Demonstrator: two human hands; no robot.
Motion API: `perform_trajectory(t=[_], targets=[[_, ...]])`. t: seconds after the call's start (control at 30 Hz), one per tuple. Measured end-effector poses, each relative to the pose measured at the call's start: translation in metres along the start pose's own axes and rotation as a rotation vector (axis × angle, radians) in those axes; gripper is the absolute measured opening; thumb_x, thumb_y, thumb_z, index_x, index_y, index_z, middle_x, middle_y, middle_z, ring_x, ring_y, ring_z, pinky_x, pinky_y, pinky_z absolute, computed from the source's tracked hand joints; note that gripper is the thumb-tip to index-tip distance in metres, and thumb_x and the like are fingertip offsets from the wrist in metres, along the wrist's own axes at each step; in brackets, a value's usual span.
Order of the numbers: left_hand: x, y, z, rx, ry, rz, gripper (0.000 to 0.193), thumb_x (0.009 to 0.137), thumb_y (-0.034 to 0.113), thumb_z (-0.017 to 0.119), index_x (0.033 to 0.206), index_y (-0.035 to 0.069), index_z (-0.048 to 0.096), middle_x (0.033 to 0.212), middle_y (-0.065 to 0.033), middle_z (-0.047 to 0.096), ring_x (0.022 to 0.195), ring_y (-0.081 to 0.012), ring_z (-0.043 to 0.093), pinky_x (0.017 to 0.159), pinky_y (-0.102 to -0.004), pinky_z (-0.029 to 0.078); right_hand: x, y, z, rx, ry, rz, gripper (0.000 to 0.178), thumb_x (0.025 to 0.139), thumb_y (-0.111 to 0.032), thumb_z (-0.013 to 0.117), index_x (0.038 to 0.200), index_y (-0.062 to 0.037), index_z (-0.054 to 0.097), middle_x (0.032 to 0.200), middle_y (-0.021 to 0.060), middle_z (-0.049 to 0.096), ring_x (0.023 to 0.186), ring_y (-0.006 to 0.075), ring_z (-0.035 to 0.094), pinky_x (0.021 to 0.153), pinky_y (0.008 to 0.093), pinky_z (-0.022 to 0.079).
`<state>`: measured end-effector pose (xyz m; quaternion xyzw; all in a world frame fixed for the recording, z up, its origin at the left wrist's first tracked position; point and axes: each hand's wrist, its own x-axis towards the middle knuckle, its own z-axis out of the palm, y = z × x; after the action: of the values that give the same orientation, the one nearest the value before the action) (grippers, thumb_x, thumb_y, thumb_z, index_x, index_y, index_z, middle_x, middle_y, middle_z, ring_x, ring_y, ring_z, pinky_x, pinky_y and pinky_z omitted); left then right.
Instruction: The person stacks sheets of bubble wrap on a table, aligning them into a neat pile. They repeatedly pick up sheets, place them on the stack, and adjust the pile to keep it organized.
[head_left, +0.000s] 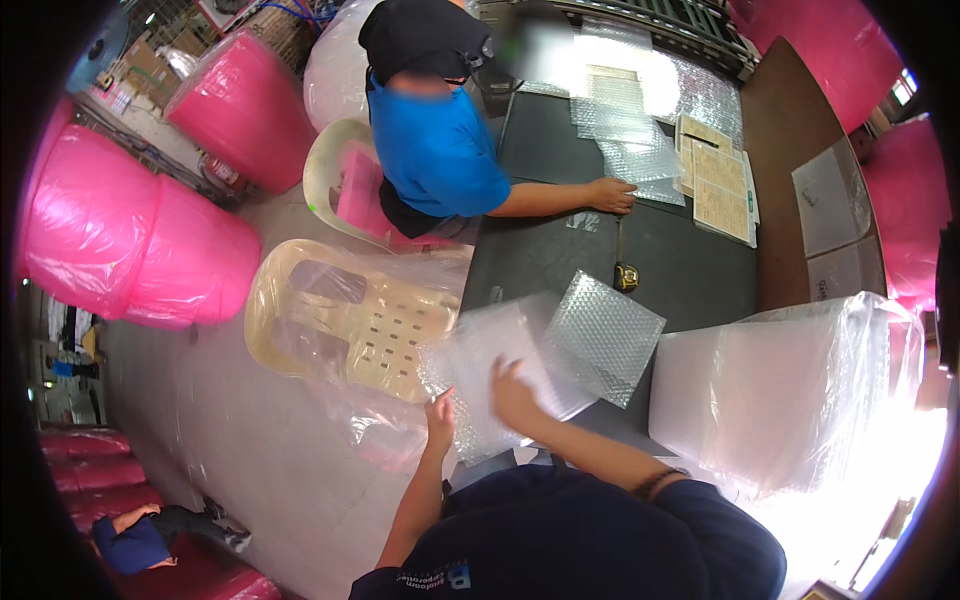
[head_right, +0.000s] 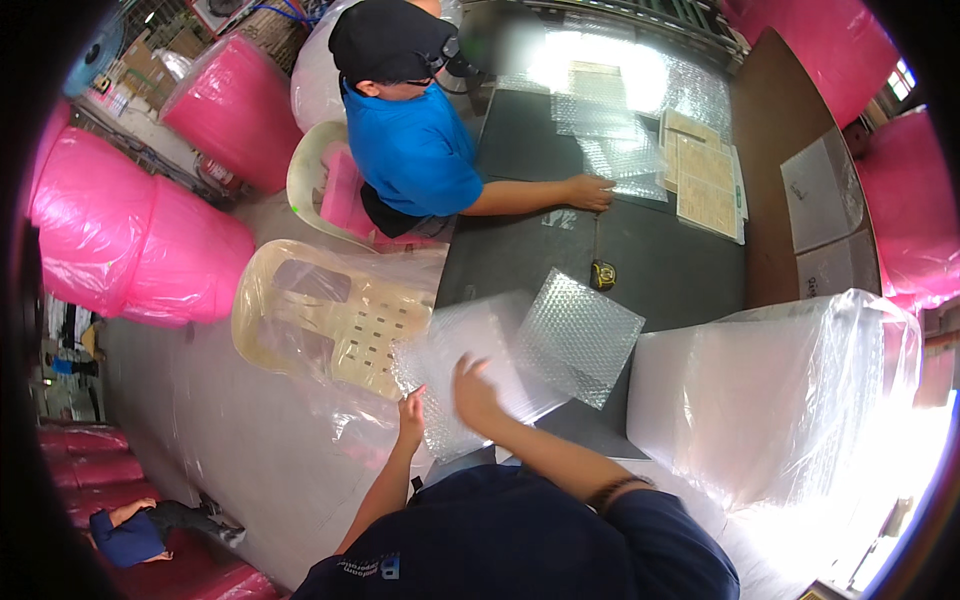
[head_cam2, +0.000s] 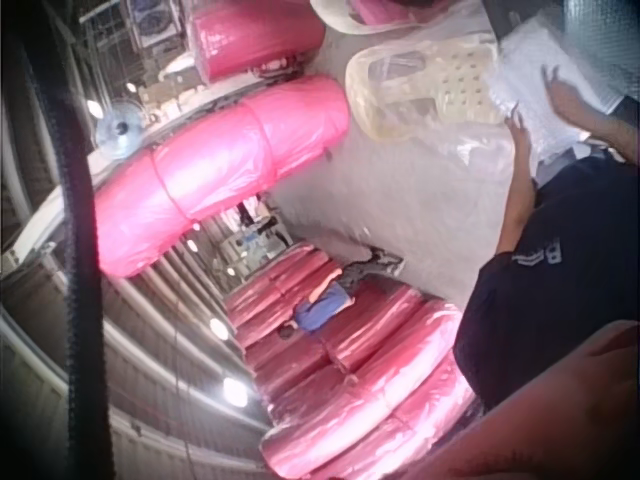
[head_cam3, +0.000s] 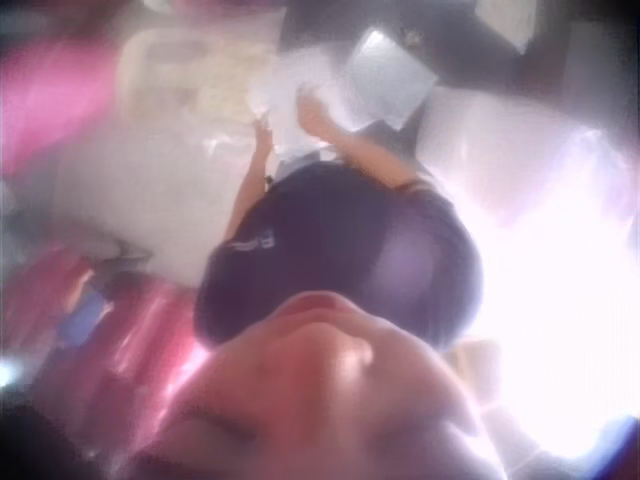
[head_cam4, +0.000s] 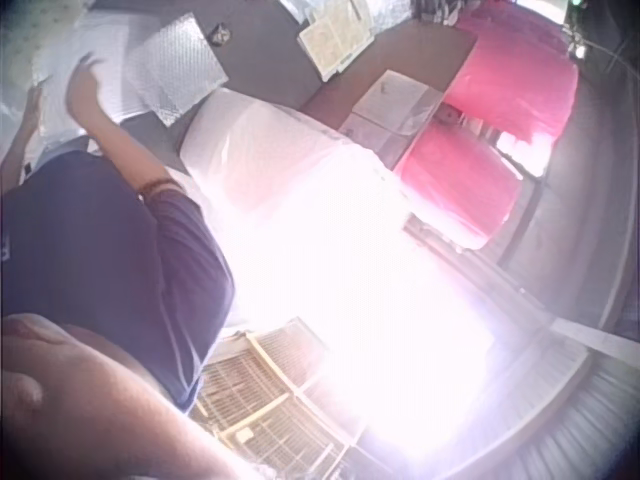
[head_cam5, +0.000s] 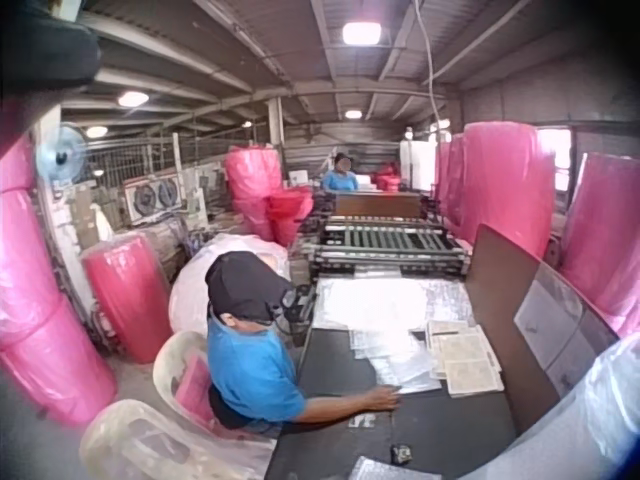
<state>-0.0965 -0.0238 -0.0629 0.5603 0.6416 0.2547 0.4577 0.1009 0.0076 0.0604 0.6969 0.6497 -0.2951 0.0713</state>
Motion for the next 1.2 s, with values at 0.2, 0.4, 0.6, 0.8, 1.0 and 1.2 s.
perform_trajectory(t=[0.2,0.4,0.6,0.8,1.0,1.2], targets=[[-0.003,0.007,0.008,0.119,0.097,0.032,0.064,0.072,0.035,0.073,0.118,0.003,0.043,0.113,-0.0202,0.045,0.109,-0.0339,0.040,0.094,-0.0418,0.033,0.009,-0.007,0.070,0.145,-0.187,-0.433,0.048,0.079,-0.022,0.058,0.125,-0.0127,0.047,0.124,0.0409,0.031,0.075,0.0383,0.062,0.066,0.0417,0.052],[-0.008,0.026,0.011,0.071,0.045,-0.080,0.068,0.074,0.030,0.071,0.125,0.003,0.034,0.122,-0.0218,0.036,0.116,-0.0354,0.034,0.099,-0.0418,0.028,0.085,0.209,-0.017,0.604,0.873,0.253,0.059,0.066,-0.024,0.074,0.115,-0.0015,0.050,0.113,0.0212,0.054,0.104,0.0332,0.052,0.087,0.0407,0.041],[-0.011,0.009,0.012,-0.029,0.061,0.128,0.066,0.080,0.012,0.058,0.136,0.009,0.025,0.138,-0.0183,0.026,0.127,-0.0373,0.018,0.107,-0.0445,0.014,0.051,0.256,-0.041,-0.044,0.300,0.483,0.096,0.054,-0.027,0.083,0.134,-0.0167,0.030,0.126,0.0120,0.041,0.118,0.0303,0.039,0.106,0.0504,0.021],[-0.005,0.026,-0.002,0.077,-0.197,-0.031,0.058,0.083,0.006,0.049,0.136,0.021,0.031,0.141,-0.0093,0.029,0.129,-0.0366,0.013,0.107,-0.0485,0.011,0.068,0.288,-0.079,0.012,0.528,0.410,0.029,0.063,-0.010,0.068,0.091,-0.0148,0.065,0.104,0.0113,0.049,0.106,0.0299,0.046,0.105,0.0536,0.020],[-0.008,0.037,-0.014,-0.078,-0.225,-0.192,0.052,0.084,0.013,0.052,0.133,0.022,0.038,0.140,-0.0099,0.031,0.129,-0.0339,0.014,0.108,-0.0450,0.014,-0.004,0.123,-0.216,-0.026,1.063,-0.283,0.004,0.056,-0.004,0.058,0.057,-0.0070,0.057,0.102,0.0130,0.052,0.108,0.0323,0.046,0.104,0.0543,0.021],[-0.001,0.052,-0.023,-0.222,-0.256,-0.330,0.054,0.091,0.051,0.030,0.134,0.018,0.038,0.138,-0.0168,0.031,0.126,-0.0299,0.024,0.106,-0.0403,0.019,0.031,-0.014,-0.024,0.004,0.271,-0.808,0.053,0.079,-0.013,0.055,0.130,-0.0163,0.041,0.145,0.0132,0.021,0.133,0.0343,0.019,0.105,0.0520,0.020]])
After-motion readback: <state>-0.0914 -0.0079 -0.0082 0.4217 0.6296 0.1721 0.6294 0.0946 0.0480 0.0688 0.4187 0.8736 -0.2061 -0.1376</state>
